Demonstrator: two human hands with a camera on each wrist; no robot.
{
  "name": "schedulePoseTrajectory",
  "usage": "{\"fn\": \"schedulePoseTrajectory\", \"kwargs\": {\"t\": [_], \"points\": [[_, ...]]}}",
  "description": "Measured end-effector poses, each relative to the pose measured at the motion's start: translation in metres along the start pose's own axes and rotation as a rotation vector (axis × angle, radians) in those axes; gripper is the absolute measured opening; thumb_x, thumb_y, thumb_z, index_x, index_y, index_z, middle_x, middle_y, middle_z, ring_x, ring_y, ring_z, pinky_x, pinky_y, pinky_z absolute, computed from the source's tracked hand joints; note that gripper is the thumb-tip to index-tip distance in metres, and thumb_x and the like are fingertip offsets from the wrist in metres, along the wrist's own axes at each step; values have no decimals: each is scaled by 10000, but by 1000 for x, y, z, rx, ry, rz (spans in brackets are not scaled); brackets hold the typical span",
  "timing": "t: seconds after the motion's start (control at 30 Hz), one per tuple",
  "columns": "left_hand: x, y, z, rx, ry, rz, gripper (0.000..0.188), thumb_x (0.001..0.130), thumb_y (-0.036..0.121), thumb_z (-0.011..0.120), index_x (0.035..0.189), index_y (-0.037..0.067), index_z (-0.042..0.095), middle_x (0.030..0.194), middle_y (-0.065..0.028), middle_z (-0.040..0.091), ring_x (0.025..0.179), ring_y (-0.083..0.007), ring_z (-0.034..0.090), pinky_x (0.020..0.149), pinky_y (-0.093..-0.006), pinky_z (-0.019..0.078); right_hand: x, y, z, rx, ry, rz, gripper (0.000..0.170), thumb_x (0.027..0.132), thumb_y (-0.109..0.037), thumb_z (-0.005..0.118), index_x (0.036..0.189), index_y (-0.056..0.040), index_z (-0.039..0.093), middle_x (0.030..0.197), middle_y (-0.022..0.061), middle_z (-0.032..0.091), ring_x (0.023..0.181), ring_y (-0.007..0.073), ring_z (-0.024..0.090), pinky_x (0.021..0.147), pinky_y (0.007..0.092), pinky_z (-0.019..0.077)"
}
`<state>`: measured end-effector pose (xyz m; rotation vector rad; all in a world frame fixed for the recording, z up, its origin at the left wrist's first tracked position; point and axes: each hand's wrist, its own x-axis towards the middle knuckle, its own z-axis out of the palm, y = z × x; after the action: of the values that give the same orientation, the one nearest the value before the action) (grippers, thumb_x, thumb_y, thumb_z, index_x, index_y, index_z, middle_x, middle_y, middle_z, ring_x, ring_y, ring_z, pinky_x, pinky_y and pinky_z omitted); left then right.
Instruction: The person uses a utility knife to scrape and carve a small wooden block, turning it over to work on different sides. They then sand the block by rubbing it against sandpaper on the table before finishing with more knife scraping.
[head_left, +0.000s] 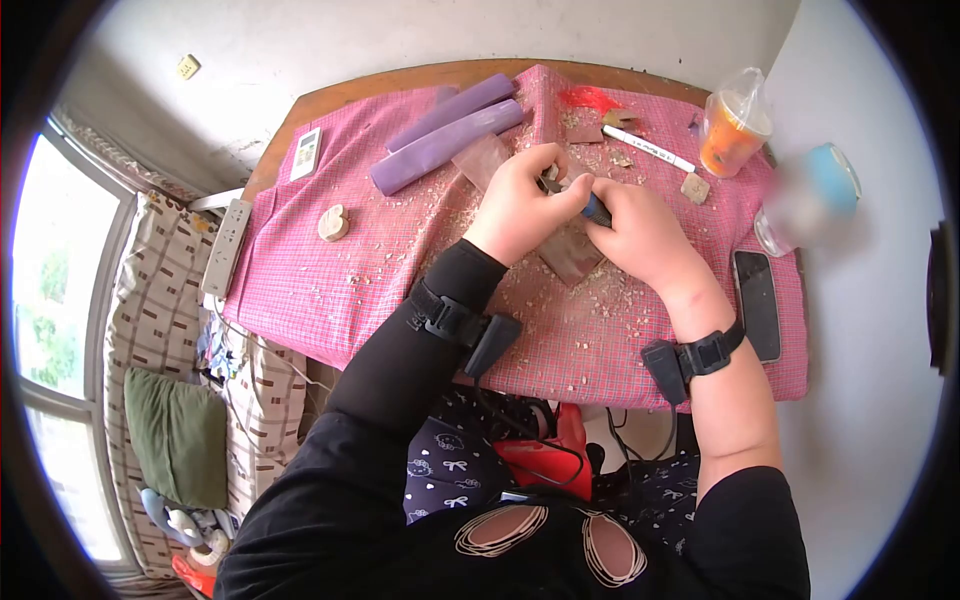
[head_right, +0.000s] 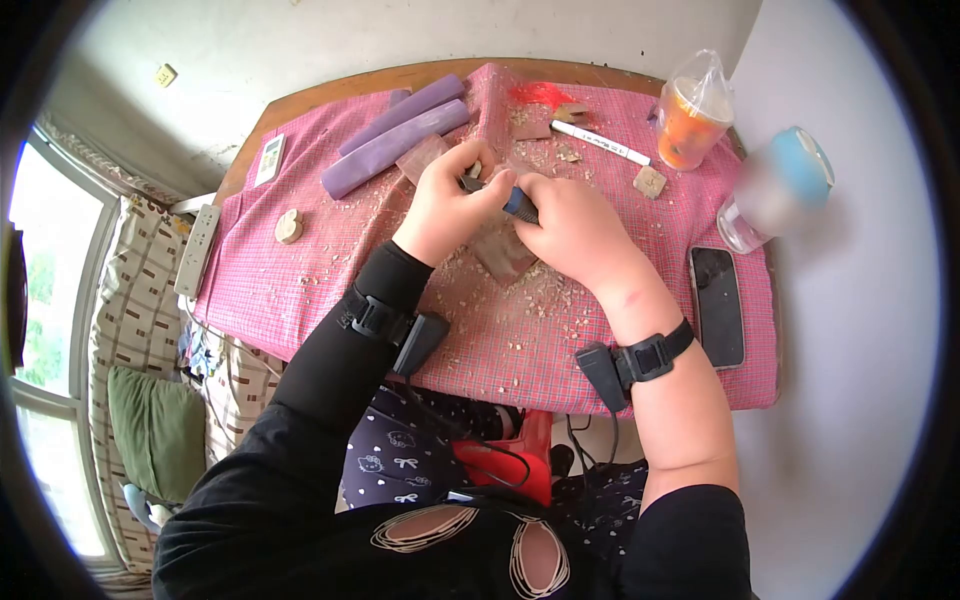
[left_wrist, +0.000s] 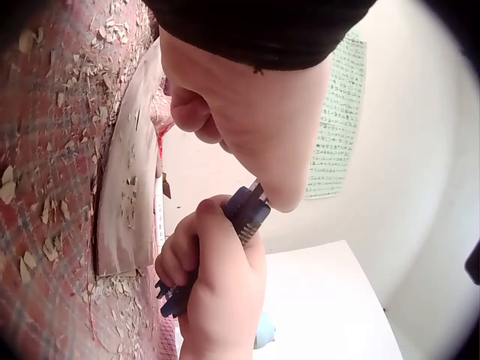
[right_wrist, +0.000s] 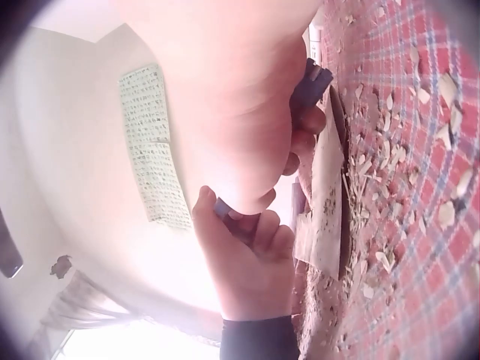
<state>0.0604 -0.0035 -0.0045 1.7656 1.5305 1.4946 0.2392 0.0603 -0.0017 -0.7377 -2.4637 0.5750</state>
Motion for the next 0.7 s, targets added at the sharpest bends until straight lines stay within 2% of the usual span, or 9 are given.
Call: {"fn": "schedulePoseTrajectory", "kwargs": {"t": [0.1, 0.17, 0.2, 0.27, 0.37, 0.5, 0.6, 0.67, 0.7], "points": [[-4, -5, 5, 55, 53, -56, 283, 884, 227, 729, 818, 27, 540, 701, 0, 454, 695, -68, 429, 602, -277, 391, -1, -4, 4, -121, 50, 30, 214, 854, -178, 659, 1001, -23, 642, 835, 225, 689, 827, 442, 670, 744, 536, 530], [-2, -6, 7, 55, 88, -118, 393, 850, 336, 742, 843, -31, 603, 684, -173, 565, 627, -239, 560, 630, -384, 474, -2, -3, 8, -175, 65, 22, 237, 850, -185, 675, 1025, -30, 630, 829, 217, 691, 821, 436, 675, 739, 536, 536], [0, -7, 9, 52, 86, -111, 393, 850, 336, 742, 843, -31, 603, 684, -173, 565, 627, -239, 560, 630, -384, 474, -1, -2, 8, -238, 82, 7, 264, 847, -191, 690, 1049, -37, 618, 824, 209, 693, 815, 430, 681, 734, 536, 542], [0, -12, 11, 66, 103, -171, 298, 887, 248, 733, 809, 26, 550, 652, -23, 481, 649, -71, 454, 564, -286, 408, 0, -1, 11, -290, 95, 4, 273, 845, -188, 694, 1058, -38, 611, 824, 203, 694, 808, 427, 684, 722, 534, 545], [1, -16, 11, 115, 150, -165, 301, 891, 259, 735, 802, 37, 553, 661, -8, 501, 652, -63, 450, 562, -283, 407, -1, -4, 17, -321, 117, -4, 283, 845, -182, 696, 1069, -38, 602, 824, 198, 693, 795, 424, 686, 699, 531, 550], [3, -13, 10, 27, 155, -195, 312, 891, 279, 746, 806, 47, 555, 671, 13, 511, 662, -56, 449, 567, -278, 407, 1, -6, 15, -240, 92, 41, 260, 854, -172, 673, 1066, -36, 607, 837, 214, 688, 816, 435, 678, 720, 536, 544], [0, -12, 7, -1, 142, -141, 417, 835, 337, 767, 853, -43, 596, 687, -146, 562, 645, -212, 560, 631, -372, 474, 1, -3, 13, -17, 84, 26, 238, 859, -162, 648, 1063, -41, 617, 854, 230, 683, 859, 446, 668, 755, 545, 528], [-2, -3, 7, -107, 63, -102, 302, 891, 286, 763, 858, 64, 561, 700, 46, 507, 659, -31, 468, 553, -253, 395, 0, -4, 10, 15, 80, 45, 232, 860, -159, 639, 1060, -44, 622, 867, 233, 683, 877, 450, 663, 769, 545, 522], [0, -4, 7, -108, 60, -96, 302, 891, 286, 763, 858, 64, 561, 700, 46, 507, 659, -31, 468, 553, -253, 395, 1, -3, 6, 36, 84, 56, 226, 860, -156, 631, 1057, -46, 628, 880, 237, 683, 894, 453, 658, 782, 545, 516]]}}
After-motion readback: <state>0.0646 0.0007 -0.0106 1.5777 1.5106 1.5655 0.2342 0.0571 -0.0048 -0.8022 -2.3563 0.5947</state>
